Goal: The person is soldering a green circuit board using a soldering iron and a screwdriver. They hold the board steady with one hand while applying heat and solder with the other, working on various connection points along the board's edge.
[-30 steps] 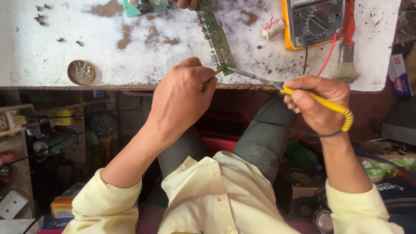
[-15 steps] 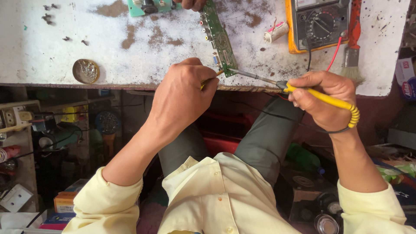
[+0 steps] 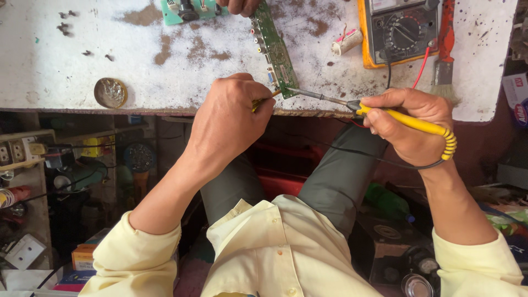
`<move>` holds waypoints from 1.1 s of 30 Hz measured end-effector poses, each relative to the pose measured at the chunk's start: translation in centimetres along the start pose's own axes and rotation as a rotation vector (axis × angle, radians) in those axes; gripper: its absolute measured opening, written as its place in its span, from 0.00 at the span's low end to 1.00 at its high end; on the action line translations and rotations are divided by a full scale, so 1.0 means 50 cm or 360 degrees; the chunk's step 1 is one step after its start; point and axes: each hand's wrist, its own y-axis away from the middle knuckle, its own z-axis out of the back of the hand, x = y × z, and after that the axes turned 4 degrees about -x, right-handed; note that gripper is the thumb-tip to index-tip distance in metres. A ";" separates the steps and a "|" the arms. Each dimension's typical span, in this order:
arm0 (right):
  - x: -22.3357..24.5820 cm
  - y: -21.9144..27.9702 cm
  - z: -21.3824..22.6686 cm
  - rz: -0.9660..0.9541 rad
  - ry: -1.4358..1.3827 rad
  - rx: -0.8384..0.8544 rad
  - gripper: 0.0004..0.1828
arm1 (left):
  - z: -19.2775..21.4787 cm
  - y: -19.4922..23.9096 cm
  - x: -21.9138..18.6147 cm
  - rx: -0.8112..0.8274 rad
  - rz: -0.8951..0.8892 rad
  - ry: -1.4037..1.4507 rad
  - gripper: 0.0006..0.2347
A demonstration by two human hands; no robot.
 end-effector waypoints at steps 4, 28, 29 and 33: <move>0.006 0.003 -0.004 0.0011 0.0054 -0.0008 0.09 | 0.000 -0.001 0.000 -0.0008 -0.0023 -0.0011 0.03; -0.003 0.006 -0.003 -0.0029 -0.0088 0.0007 0.09 | -0.003 -0.004 -0.005 -0.0017 -0.0006 -0.0044 0.02; -0.003 0.006 -0.004 -0.0040 -0.0090 0.0005 0.09 | -0.003 -0.004 -0.004 -0.0011 -0.0006 -0.0045 0.02; 0.004 0.011 -0.010 0.0039 -0.0028 0.0004 0.10 | -0.003 -0.005 -0.003 -0.0011 -0.0022 -0.0046 0.02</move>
